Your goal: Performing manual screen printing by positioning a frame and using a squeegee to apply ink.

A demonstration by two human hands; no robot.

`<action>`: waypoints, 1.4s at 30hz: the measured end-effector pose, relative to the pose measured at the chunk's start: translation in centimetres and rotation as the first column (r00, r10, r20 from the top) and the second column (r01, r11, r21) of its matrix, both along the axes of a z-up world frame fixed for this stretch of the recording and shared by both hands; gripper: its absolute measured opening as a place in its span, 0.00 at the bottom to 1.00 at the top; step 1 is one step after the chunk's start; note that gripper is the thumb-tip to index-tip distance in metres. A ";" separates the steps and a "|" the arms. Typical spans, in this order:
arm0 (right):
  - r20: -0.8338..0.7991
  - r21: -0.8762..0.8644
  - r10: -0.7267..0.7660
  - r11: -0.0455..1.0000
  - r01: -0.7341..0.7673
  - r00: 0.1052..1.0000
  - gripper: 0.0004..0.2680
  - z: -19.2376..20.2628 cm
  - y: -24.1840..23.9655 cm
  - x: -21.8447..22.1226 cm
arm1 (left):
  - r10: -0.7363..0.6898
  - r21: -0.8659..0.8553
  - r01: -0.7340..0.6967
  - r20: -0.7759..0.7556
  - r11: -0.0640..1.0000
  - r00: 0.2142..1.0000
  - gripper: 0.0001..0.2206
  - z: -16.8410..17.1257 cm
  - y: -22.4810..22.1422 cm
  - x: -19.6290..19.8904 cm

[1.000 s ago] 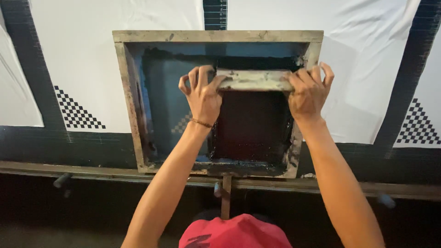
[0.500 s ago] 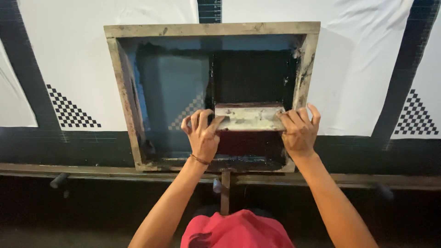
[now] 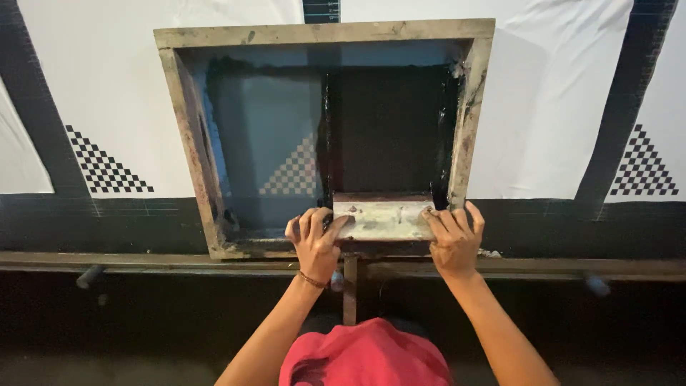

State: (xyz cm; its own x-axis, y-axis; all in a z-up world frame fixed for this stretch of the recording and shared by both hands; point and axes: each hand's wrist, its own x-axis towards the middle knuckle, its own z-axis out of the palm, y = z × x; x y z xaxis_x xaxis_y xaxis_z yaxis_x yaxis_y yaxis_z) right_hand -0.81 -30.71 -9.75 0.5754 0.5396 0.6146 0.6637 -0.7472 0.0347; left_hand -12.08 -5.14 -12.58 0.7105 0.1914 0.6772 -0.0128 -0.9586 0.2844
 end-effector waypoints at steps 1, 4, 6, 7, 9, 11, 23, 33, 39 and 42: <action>-0.001 -0.001 -0.001 1.000 0.001 1.000 0.09 0.1 0.0 -0.6 | -0.001 -0.001 0.001 -0.001 1.000 1.000 0.17 0.2 -0.2 -0.6; 0.007 0.028 0.028 0.999 -0.028 1.000 0.07 -0.2 -0.3 -1.8 | -0.015 -0.001 0.015 0.000 1.000 1.000 0.11 0.4 -0.6 -1.8; 0.002 0.034 0.006 0.999 -0.006 1.000 0.08 -1.5 -0.9 -2.4 | -0.009 0.012 0.009 -0.008 1.000 1.000 0.09 -0.1 -0.8 -2.5; 0.006 0.034 0.005 0.999 -0.005 1.000 0.08 -1.2 -0.8 -2.3 | -0.010 0.012 0.010 -0.004 1.000 1.000 0.09 0.1 -0.7 -2.4; 0.019 0.015 -0.016 1.000 0.016 1.000 0.07 -1.1 -0.7 -2.7 | -0.014 0.036 0.014 -0.002 0.999 1.000 0.08 0.0 -0.8 -2.9; 0.031 0.011 -0.038 0.999 0.038 0.999 0.06 -0.4 -0.4 -3.2 | -0.009 0.035 0.008 0.012 0.999 1.000 0.08 0.4 -1.0 -3.2; -0.031 -0.001 -0.087 0.996 0.087 0.996 0.10 -3.5 -1.2 -7.5 | -0.028 0.049 0.030 -0.040 0.998 0.999 0.10 -2.4 -1.0 -6.7; -0.227 0.109 0.026 0.994 -0.001 0.974 0.16 -5.7 -4.1 -8.0 | -0.213 -0.027 0.212 -0.230 0.977 0.950 0.29 -2.8 1.1 -8.9; -0.366 0.447 -0.033 0.870 0.207 0.930 0.13 -3.4 -1.6 -5.2 | 0.244 -0.039 -0.250 -0.123 0.967 0.962 0.24 -6.6 7.6 -8.4; -0.369 0.473 -0.116 0.831 0.293 0.922 0.07 -3.8 -1.3 -4.5 | 0.419 -0.157 -0.429 -0.096 0.890 0.903 0.26 -6.5 11.6 -8.2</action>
